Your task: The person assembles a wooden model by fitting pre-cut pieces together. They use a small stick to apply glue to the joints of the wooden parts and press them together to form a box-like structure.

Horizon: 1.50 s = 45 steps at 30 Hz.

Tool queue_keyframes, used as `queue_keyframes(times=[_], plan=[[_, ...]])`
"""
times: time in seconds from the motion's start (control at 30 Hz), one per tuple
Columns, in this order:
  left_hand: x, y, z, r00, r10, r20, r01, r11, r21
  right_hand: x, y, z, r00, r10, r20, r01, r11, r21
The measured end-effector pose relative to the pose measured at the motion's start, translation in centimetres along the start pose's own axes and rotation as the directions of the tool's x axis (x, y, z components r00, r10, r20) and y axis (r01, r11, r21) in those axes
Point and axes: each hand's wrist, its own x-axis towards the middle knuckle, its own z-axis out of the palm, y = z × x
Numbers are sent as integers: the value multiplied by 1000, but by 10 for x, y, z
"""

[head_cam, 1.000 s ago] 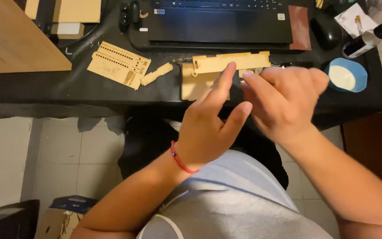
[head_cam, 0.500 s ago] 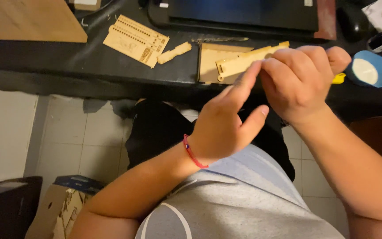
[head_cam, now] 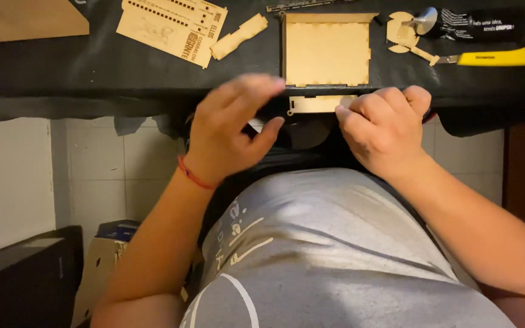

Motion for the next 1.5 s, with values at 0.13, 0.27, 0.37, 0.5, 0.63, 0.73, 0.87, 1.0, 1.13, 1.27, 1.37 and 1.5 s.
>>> queue_keyframes(times=[0.13,0.27,0.37,0.5,0.63,0.73,0.87,1.0,1.13,1.27,1.37,1.5], plan=[[11,-19,-8,954,72,292,-63,997,-42,1,1,3,997,8,72,0,995,-100],[12,-26,5,939,51,339,-63,998,23,-1,2,7,997,25,77,-20,998,-67],[12,-28,11,955,65,289,-92,992,83,1,5,11,997,23,71,-18,997,-71],[11,-26,11,962,84,262,-113,989,98,3,7,12,998,8,68,-4,998,-56],[11,-27,12,962,85,258,-114,988,103,5,5,10,996,18,89,-15,999,-43],[11,-28,13,963,86,255,-123,983,137,6,5,11,994,31,102,-27,999,-38],[12,-26,12,968,81,240,-114,985,127,8,5,9,994,25,104,-21,999,-42],[11,-26,12,967,81,244,-113,986,122,8,4,12,996,13,88,-9,999,-48],[9,-29,12,963,80,256,-117,984,133,11,4,13,996,6,93,-3,999,-42],[8,-30,13,963,80,258,-117,985,131,12,4,12,996,5,91,-2,999,-36],[8,-30,13,961,71,269,-110,985,133,12,4,13,995,12,97,-9,1000,-29],[8,-30,13,959,55,277,-93,988,127,11,4,12,992,26,124,-21,999,-46]])
